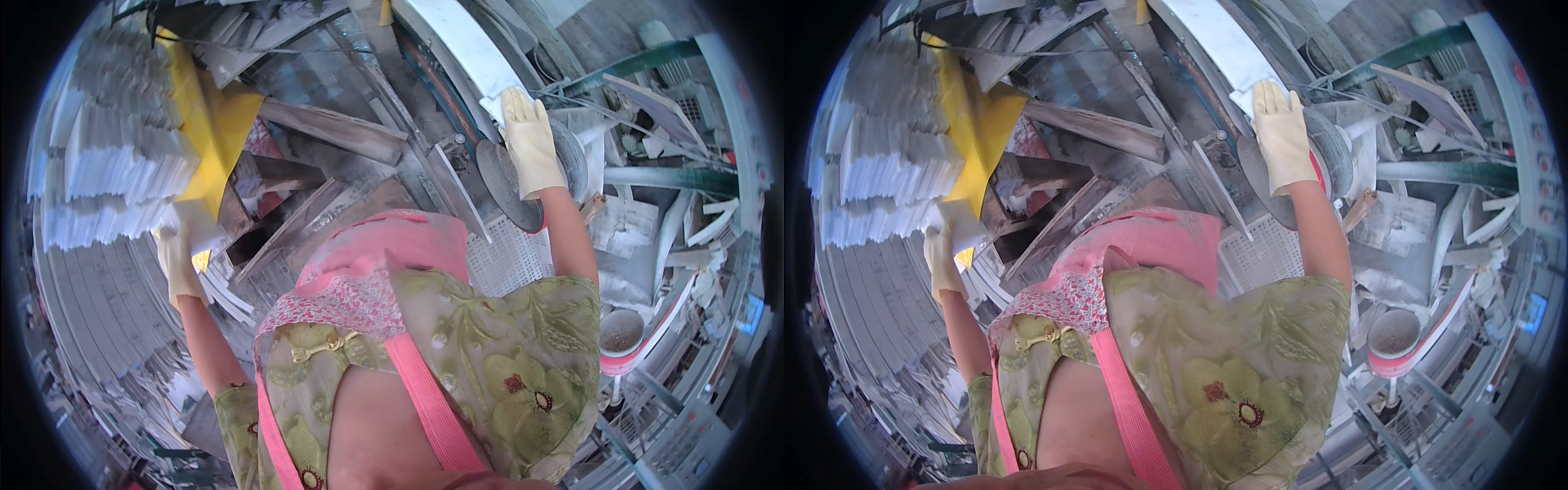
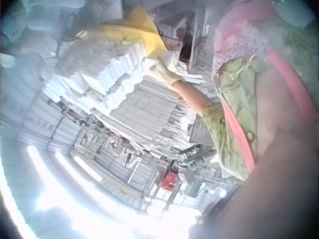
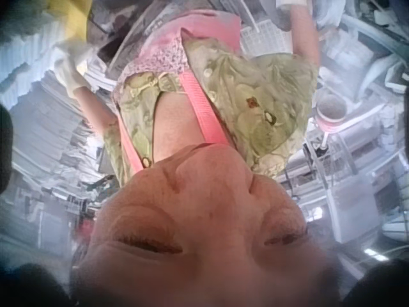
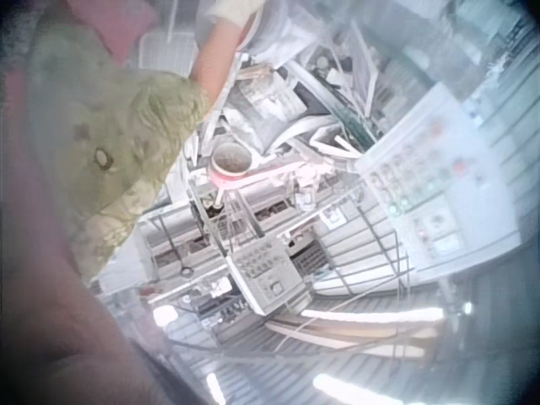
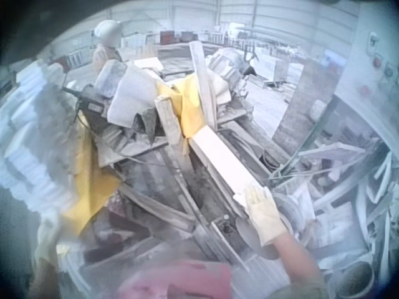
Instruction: The person picks up white rectangular pieces from a pile, places them on a conveyor belt, and stacks them on a yellow tray. They also handle long white strips, folding and arranging them on a nearby surface. The person wears gloves and a pink apron while working in a cluttered industrial area.
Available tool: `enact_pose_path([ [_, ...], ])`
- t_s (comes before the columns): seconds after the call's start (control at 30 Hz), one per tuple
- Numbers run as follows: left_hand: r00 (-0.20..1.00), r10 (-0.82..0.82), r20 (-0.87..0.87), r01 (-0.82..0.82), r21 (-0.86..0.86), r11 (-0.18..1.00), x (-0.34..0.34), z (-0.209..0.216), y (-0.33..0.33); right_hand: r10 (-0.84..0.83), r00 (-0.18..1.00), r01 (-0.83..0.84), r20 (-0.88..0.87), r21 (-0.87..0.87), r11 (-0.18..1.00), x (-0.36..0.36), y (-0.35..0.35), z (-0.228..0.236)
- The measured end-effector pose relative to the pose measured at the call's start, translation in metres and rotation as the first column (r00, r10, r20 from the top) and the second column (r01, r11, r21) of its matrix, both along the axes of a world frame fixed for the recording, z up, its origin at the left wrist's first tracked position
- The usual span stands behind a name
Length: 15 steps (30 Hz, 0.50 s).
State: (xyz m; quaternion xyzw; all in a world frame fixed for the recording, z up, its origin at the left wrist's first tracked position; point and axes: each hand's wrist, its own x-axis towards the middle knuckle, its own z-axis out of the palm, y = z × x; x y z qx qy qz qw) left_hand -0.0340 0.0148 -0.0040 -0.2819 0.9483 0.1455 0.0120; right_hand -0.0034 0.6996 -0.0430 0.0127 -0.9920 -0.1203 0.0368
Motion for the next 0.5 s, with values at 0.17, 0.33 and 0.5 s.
enact_pose_path([
  [0.17,0.995,0.068,-0.073,-0.066,0.019,0.998,0.007,0.007,0.020,-0.038,0.995,0.025,0.095,0.130,0.991,-0.015,0.007,-0.012],
  [0.33,0.996,0.053,-0.070,-0.047,0.077,0.996,0.001,0.007,0.010,0.059,0.998,-0.057,-0.037,0.056,0.997,-0.032,0.014,-0.026],
  [0.5,1.000,-0.001,0.013,0.001,0.019,1.000,0.002,0.017,0.018,-0.203,0.961,0.228,0.186,-0.127,0.965,-0.042,0.022,0.009],
])
